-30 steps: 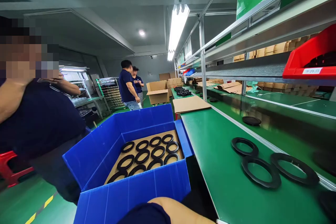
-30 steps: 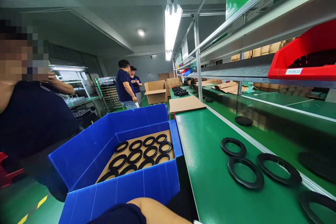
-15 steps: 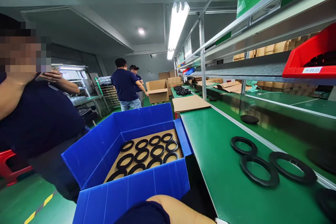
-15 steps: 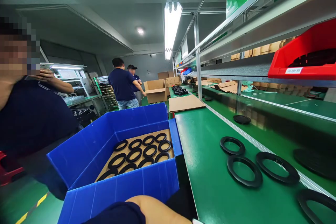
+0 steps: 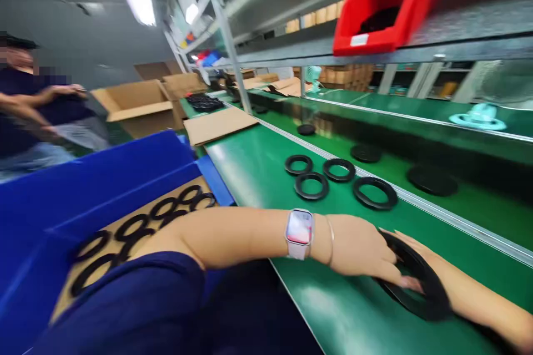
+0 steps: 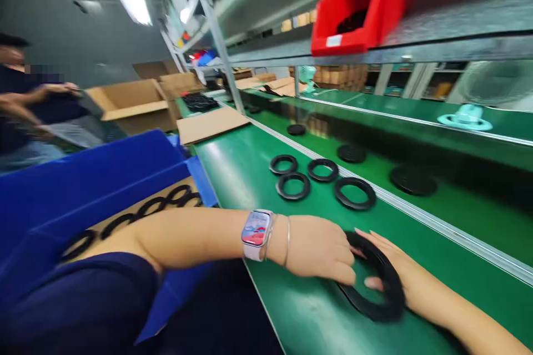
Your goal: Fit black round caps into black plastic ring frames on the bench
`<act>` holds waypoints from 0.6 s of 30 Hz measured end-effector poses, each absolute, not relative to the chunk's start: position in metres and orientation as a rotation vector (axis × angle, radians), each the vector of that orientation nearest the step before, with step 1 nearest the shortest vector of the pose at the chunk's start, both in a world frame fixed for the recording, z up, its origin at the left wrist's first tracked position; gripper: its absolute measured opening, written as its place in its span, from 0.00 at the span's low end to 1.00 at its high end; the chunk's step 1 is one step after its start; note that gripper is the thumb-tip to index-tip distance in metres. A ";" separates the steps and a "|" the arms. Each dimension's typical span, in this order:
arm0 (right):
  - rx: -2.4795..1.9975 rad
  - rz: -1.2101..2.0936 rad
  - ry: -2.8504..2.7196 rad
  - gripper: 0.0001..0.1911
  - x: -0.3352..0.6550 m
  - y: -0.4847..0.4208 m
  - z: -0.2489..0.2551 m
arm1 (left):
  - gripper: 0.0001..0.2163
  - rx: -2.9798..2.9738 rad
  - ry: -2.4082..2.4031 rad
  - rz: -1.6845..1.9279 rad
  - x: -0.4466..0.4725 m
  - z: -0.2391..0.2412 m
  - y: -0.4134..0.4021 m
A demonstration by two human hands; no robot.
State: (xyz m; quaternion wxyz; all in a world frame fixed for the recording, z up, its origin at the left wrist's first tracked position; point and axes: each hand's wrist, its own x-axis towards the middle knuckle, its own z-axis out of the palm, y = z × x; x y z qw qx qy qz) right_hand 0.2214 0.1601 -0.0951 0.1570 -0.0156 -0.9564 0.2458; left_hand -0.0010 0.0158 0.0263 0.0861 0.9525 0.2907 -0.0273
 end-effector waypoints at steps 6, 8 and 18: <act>-0.055 0.934 -2.818 0.32 0.221 0.156 -0.071 | 0.11 3.195 0.724 -0.062 -0.010 0.030 0.042; -0.007 0.985 -2.792 0.31 0.217 0.157 -0.065 | 0.12 3.172 0.696 0.015 -0.009 0.029 0.040; -0.612 0.602 -2.644 0.10 0.236 0.214 -0.071 | 0.22 1.345 1.065 0.979 0.018 -0.045 0.021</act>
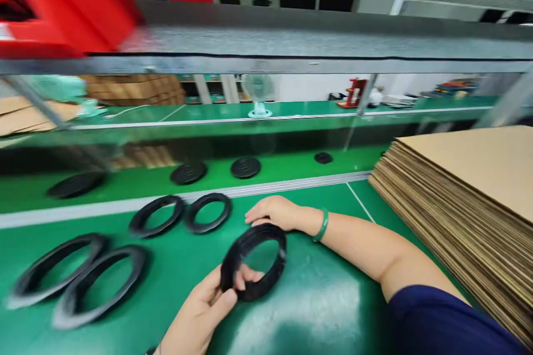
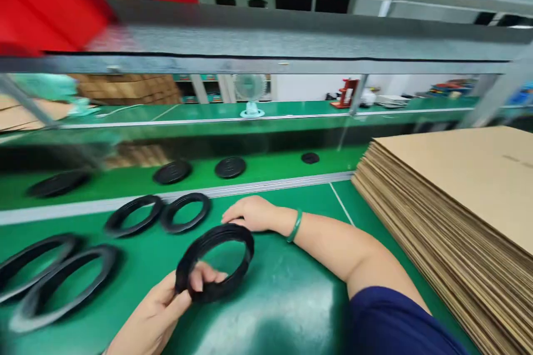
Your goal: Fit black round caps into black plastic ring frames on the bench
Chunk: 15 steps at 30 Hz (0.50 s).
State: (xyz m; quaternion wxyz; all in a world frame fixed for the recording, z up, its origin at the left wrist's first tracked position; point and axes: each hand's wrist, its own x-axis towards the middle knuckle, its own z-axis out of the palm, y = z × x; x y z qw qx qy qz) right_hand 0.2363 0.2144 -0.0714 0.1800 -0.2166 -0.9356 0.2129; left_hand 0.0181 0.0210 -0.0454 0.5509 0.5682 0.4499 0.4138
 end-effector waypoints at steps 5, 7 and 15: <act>-1.549 0.201 -2.077 0.17 0.329 0.278 -0.051 | 0.29 0.991 1.185 0.750 0.010 -0.070 0.045; -1.751 0.130 -1.899 0.20 0.369 0.297 -0.052 | 0.29 0.990 1.183 0.736 0.002 -0.067 0.054; -1.972 0.172 -1.727 0.10 0.425 0.335 -0.066 | 0.26 1.006 1.172 0.812 -0.008 -0.082 0.064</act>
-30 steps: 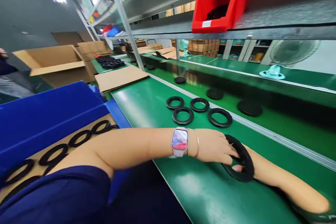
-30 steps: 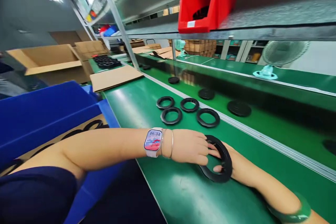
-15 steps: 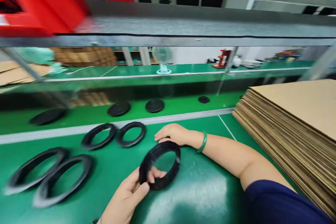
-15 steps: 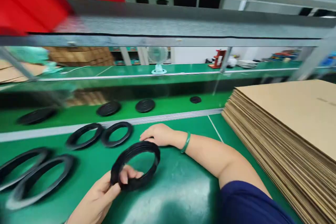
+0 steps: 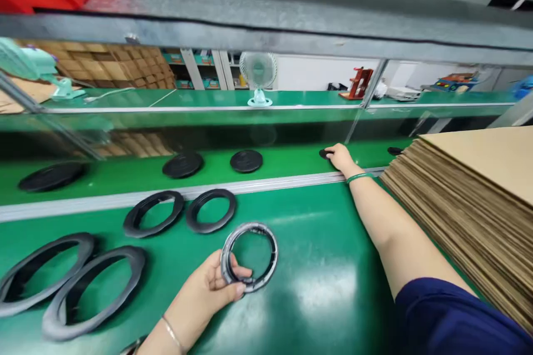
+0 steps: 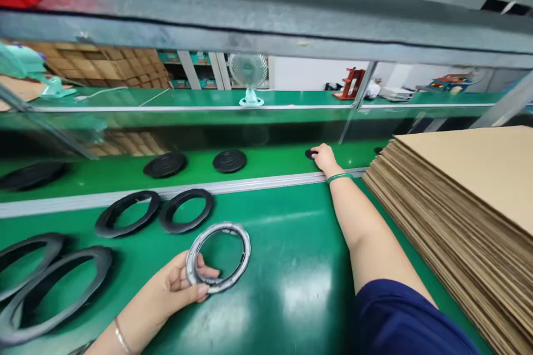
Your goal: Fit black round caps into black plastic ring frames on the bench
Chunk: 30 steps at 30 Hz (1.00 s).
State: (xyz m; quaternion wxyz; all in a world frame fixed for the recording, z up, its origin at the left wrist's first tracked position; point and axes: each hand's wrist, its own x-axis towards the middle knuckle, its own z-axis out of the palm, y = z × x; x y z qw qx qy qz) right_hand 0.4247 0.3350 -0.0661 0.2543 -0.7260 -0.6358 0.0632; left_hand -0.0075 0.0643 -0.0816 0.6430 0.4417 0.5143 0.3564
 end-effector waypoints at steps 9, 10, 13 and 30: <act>-2.040 0.208 -1.636 0.12 0.418 0.342 -0.062 | 0.20 1.075 1.416 0.789 0.001 -0.056 0.059; -1.977 0.214 -1.650 0.13 0.404 0.337 -0.058 | 0.20 1.062 1.426 0.805 0.002 -0.056 0.058; -1.459 0.296 -1.752 0.08 0.335 0.299 -0.041 | 0.23 1.031 1.465 0.863 0.006 -0.057 0.053; -0.391 -0.153 -2.330 0.16 0.202 0.140 -0.053 | 0.33 0.926 1.511 1.069 0.018 -0.061 0.048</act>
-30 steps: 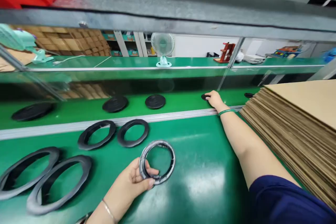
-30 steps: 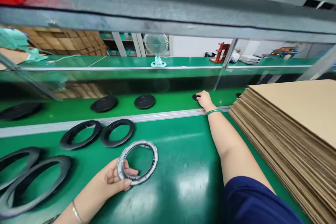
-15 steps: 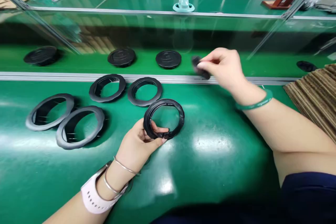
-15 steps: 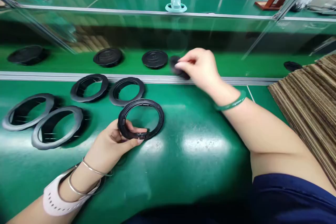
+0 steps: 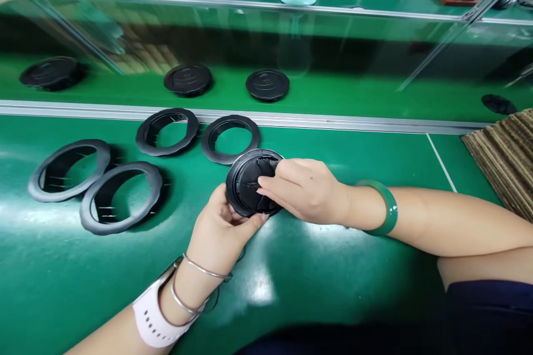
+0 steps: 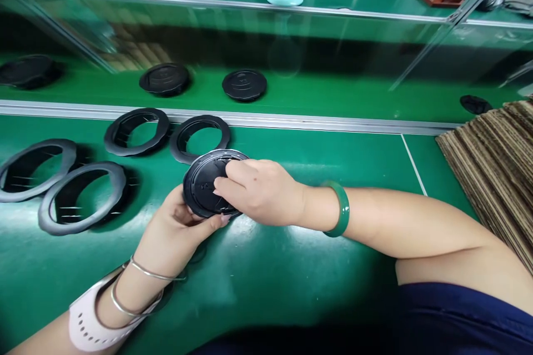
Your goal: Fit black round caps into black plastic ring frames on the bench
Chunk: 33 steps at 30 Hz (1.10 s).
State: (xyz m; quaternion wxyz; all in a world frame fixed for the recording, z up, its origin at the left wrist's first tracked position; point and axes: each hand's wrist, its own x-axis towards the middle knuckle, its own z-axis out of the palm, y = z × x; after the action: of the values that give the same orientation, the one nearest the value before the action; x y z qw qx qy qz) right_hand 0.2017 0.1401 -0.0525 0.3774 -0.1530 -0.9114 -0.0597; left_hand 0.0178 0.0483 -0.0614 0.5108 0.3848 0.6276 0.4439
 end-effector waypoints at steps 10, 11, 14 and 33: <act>-0.396 -0.105 -2.420 0.16 0.199 0.138 -0.060 | 0.30 1.022 1.546 1.025 0.018 -0.061 0.047; -0.415 -0.078 -2.446 0.17 0.199 0.138 -0.060 | 0.29 1.038 1.551 1.016 0.018 -0.062 0.046; -0.434 -0.032 -2.503 0.17 0.200 0.138 -0.058 | 0.27 1.079 1.556 1.000 0.015 -0.064 0.044; -0.562 0.151 -2.659 0.06 0.198 0.134 -0.052 | 0.29 1.107 1.588 0.988 0.017 -0.064 0.043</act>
State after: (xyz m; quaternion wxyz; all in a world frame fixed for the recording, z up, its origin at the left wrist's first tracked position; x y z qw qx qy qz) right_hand 0.1980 0.1340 -0.0520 0.2081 -0.2021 -0.9555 0.0541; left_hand 0.0167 0.0429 -0.0642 0.4653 0.4508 0.6467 0.4025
